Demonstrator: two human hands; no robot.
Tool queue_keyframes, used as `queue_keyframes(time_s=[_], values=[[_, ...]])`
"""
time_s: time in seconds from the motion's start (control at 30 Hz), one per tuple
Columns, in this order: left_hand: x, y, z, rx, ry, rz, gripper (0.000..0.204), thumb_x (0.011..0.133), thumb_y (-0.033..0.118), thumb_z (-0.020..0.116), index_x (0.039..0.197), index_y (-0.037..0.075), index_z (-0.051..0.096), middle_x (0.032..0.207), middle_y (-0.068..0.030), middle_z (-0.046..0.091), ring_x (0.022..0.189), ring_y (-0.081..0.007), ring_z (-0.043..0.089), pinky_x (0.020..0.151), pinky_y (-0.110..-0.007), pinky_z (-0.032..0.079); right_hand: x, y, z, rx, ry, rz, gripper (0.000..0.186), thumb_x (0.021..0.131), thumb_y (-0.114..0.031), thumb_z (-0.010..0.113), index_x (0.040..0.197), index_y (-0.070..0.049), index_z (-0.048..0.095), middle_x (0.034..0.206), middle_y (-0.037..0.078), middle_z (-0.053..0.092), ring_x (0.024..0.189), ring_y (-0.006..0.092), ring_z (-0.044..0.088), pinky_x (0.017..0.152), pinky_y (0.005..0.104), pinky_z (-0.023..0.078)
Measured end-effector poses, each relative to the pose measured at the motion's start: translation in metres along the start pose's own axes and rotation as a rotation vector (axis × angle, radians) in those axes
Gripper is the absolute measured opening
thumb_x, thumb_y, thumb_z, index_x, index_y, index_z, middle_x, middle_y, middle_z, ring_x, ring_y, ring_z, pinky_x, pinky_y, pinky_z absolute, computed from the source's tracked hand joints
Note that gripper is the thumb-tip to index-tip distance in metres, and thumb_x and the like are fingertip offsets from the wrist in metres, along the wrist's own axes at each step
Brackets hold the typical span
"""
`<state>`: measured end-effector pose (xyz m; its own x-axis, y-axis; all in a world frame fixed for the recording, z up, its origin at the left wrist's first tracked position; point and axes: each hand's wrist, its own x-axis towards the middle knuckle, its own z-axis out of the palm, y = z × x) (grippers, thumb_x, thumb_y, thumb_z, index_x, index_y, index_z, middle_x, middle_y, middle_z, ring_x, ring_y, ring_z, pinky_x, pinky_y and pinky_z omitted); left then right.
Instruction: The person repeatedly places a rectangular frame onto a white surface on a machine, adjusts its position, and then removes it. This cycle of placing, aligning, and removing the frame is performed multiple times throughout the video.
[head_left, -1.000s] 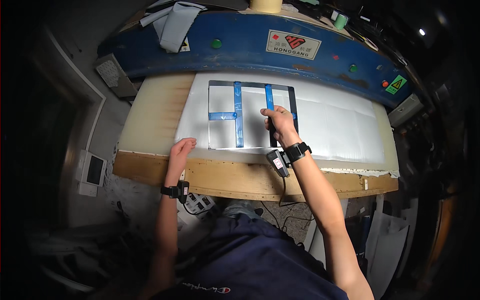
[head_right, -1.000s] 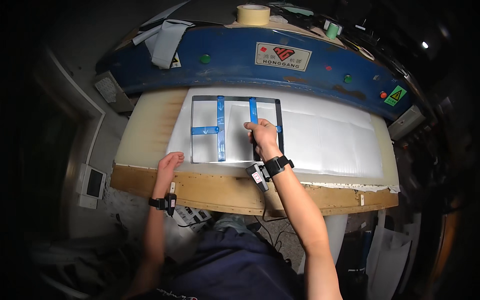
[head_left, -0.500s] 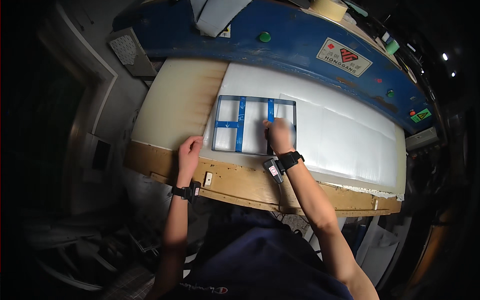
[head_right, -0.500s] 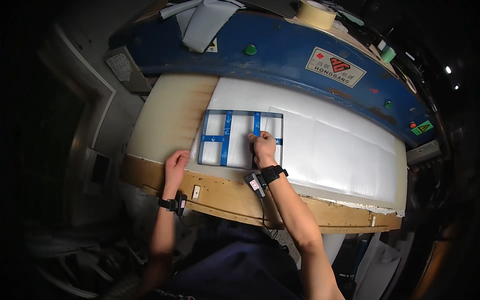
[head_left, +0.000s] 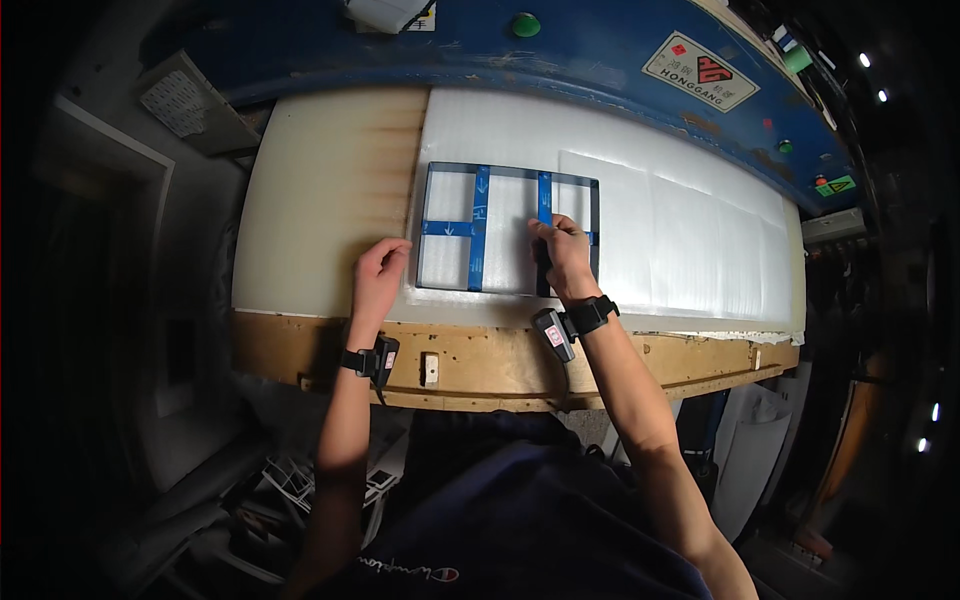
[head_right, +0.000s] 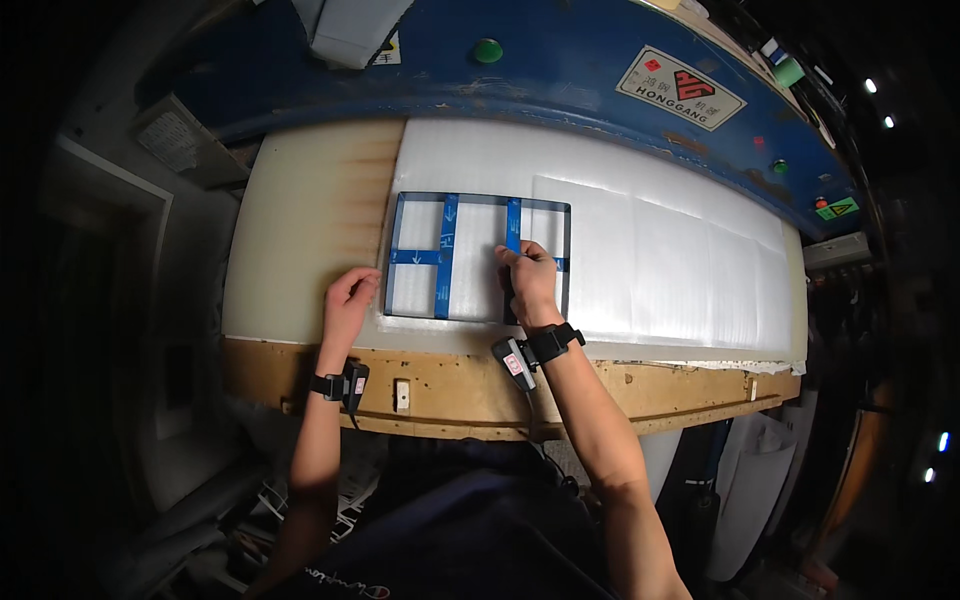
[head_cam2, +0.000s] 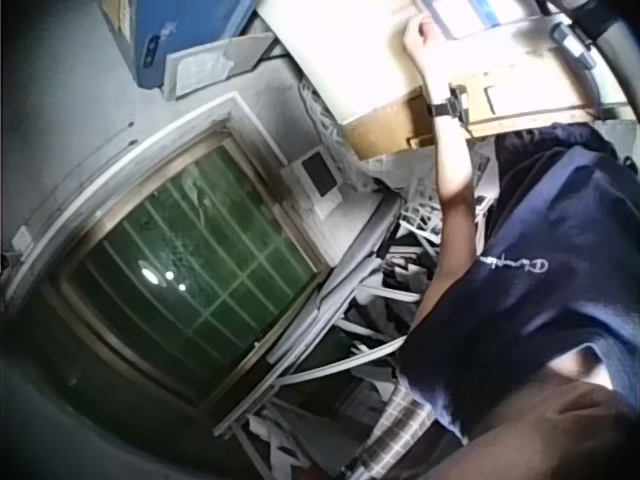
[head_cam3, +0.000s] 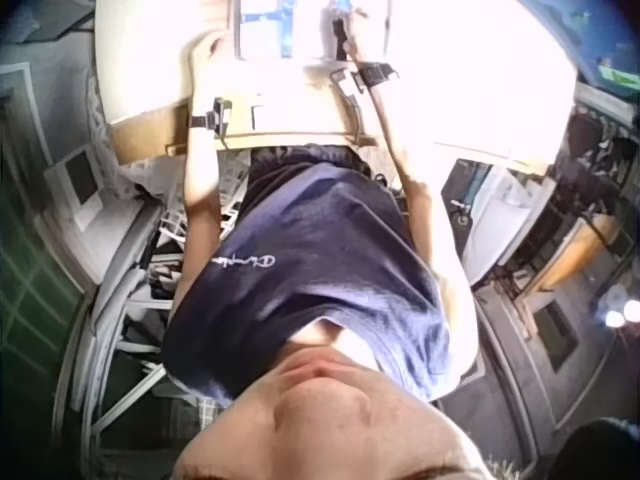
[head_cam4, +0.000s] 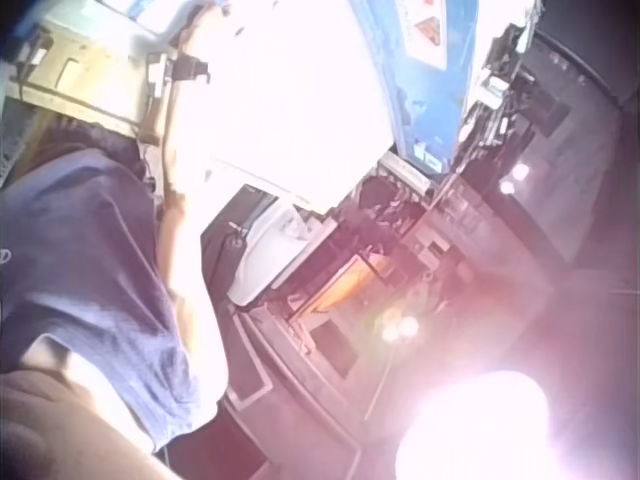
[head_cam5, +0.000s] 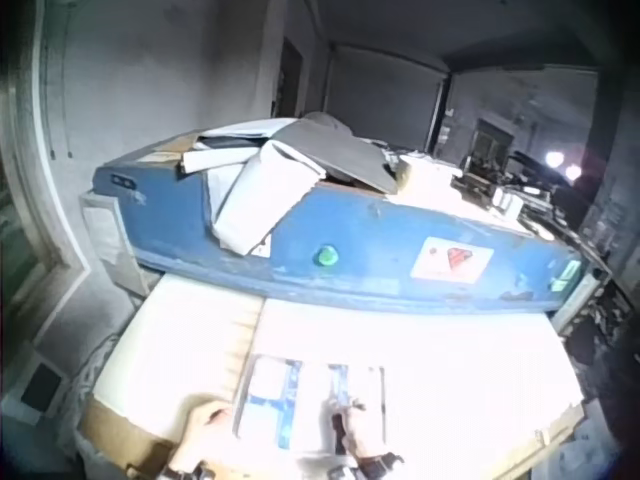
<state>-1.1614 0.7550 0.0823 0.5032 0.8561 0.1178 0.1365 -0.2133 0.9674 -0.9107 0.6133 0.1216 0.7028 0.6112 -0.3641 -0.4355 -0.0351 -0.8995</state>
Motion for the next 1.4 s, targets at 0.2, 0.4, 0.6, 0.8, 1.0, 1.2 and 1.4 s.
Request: queue_keyframes(time_s=[0.2, 0.4, 0.6, 0.8, 1.0, 1.2, 1.4], values=[[0.000, 0.003, 0.006, 0.044, -0.039, -0.029, 0.021, 0.094, 0.015, 0.066, 0.104, -0.004, 0.066, 0.078, 0.0012, 0.061, 0.071, -0.0062, 0.050, 0.066, -0.024, 0.044, -0.001, 0.001, 0.006, 0.000, 0.004, -0.004, 0.013, 0.088, -0.003, 0.072, 0.083, -0.005, 0.060, 0.066, 0.000, 0.057, 0.049, 0.0098, 0.049, 0.046, 0.0259, 0.038], [0.000, -0.001, 0.007, 0.070, -0.085, -0.025, 0.026, 0.092, 0.018, 0.071, 0.106, -0.004, 0.066, 0.082, -0.0008, 0.064, 0.074, -0.0076, 0.054, 0.068, -0.025, 0.046, 0.005, 0.008, 0.006, 0.037, 0.019, -0.004, 0.014, 0.087, -0.001, 0.071, 0.081, -0.005, 0.059, 0.067, 0.001, 0.056, 0.052, 0.0110, 0.052, 0.047, 0.0276, 0.043], [0.006, -0.016, 0.001, 0.034, -0.105, -0.058, 0.030, 0.091, 0.018, 0.073, 0.109, -0.005, 0.066, 0.086, 0.0002, 0.066, 0.077, -0.0076, 0.056, 0.071, -0.025, 0.047, 0.010, 0.006, -0.002, -0.119, -0.027, 0.013, 0.011, 0.081, -0.001, 0.068, 0.088, -0.002, 0.061, 0.078, 0.004, 0.060, 0.070, 0.0145, 0.057, 0.066, 0.0284, 0.045], [0.005, -0.008, 0.004, -0.009, -0.132, -0.080, 0.030, 0.091, 0.018, 0.073, 0.109, -0.004, 0.066, 0.087, 0.0002, 0.066, 0.078, -0.0072, 0.055, 0.073, -0.024, 0.047, -0.003, -0.007, -0.017, -0.154, -0.079, 0.076, 0.045, 0.080, -0.013, 0.070, 0.120, 0.007, 0.063, 0.108, 0.012, 0.069, 0.107, 0.0220, 0.061, 0.096, 0.0304, 0.045], [0.002, -0.002, 0.004, 0.047, -0.089, -0.059, 0.028, 0.090, 0.019, 0.074, 0.106, -0.004, 0.066, 0.085, -0.0015, 0.066, 0.077, -0.0089, 0.056, 0.072, -0.026, 0.048, -0.040, -0.052, -0.043, -0.944, -0.002, -0.140, 0.048, 0.084, -0.027, 0.070, 0.124, -0.001, 0.062, 0.109, 0.024, 0.070, 0.100, 0.0359, 0.069, 0.085, 0.0410, 0.054], [0.004, -0.005, 0.005, 0.103, -0.082, -0.021, 0.027, 0.090, 0.021, 0.073, 0.094, -0.004, 0.064, 0.075, -0.0052, 0.062, 0.071, -0.0113, 0.056, 0.067, -0.030, 0.047, -0.011, -0.044, -0.085, -1.478, -0.129, -0.017, 0.043, 0.081, -0.036, 0.073, 0.107, -0.003, 0.064, 0.102, 0.021, 0.071, 0.097, 0.0348, 0.069, 0.082, 0.0434, 0.055], [0.002, 0.031, 0.010, 0.370, -0.143, 0.001, 0.039, 0.094, 0.030, 0.068, 0.079, -0.003, 0.052, 0.062, -0.0118, 0.049, 0.059, -0.0173, 0.049, 0.057, -0.037, 0.042, 0.003, -0.022, -0.088, -1.571, -0.115, -0.276, 0.037, 0.095, -0.034, 0.057, 0.094, 0.002, 0.065, 0.089, 0.026, 0.070, 0.088, 0.0446, 0.067, 0.079, 0.0493, 0.055]])
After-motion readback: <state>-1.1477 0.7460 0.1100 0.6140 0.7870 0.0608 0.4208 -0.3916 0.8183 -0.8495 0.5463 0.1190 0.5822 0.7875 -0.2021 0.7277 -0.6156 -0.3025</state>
